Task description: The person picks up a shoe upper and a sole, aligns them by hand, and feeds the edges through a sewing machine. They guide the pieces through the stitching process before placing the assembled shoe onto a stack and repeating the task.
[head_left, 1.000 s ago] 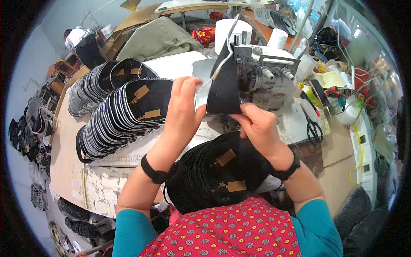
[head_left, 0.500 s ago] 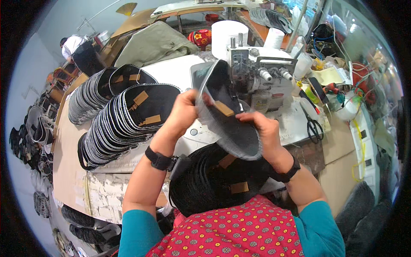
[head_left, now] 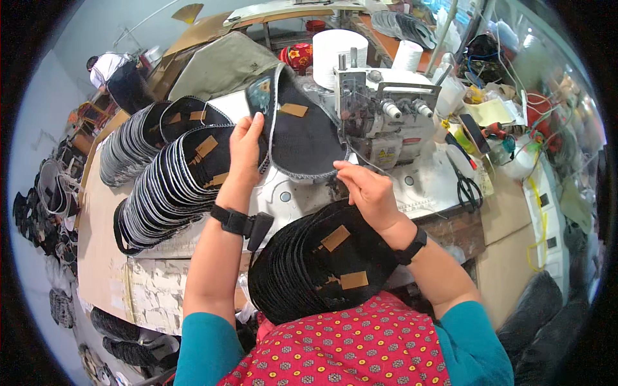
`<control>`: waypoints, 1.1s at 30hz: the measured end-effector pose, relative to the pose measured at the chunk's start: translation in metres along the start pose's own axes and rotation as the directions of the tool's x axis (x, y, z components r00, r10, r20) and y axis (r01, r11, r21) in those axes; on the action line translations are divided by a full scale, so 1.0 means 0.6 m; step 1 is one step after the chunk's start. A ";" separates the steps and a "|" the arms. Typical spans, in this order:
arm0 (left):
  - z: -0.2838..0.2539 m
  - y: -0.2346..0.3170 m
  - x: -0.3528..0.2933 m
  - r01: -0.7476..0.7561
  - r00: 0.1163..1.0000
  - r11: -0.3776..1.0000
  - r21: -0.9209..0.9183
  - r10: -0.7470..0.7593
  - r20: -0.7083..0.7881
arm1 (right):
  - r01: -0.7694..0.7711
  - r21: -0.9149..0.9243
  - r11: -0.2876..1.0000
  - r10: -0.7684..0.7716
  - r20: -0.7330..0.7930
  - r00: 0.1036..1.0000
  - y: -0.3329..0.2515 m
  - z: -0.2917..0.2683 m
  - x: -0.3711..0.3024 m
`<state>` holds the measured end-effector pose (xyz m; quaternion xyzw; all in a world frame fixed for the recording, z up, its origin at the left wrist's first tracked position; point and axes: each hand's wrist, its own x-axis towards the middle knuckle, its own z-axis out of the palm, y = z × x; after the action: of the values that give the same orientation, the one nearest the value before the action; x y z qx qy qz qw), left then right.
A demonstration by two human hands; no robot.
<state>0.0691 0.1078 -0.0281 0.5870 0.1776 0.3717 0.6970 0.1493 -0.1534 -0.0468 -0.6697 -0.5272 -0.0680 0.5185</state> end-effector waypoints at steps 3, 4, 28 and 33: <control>0.005 0.063 -0.037 0.289 0.951 0.920 0.266 -0.307 0.028 | 0.026 -0.126 0.992 -0.034 -0.056 0.998 0.015 -0.013 0.006; -0.002 0.083 -0.056 0.438 0.875 0.842 0.314 -0.479 0.064 | 0.025 -0.121 0.992 -0.033 -0.066 0.997 0.014 -0.018 0.005; 0.048 0.081 0.014 -0.678 0.623 -0.411 0.610 0.120 0.773 | 0.117 -0.257 0.959 0.009 0.443 0.896 -0.051 -0.084 -0.059; -0.075 0.074 -0.063 -0.490 0.657 -0.619 0.614 0.201 0.726 | -0.353 -0.044 0.935 0.353 0.243 0.904 -0.112 -0.215 -0.051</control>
<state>-0.0001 0.1129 -0.0042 0.9162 0.0749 0.2448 -0.3083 0.1423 -0.2778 0.0341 -0.7569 -0.4578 0.1110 0.4530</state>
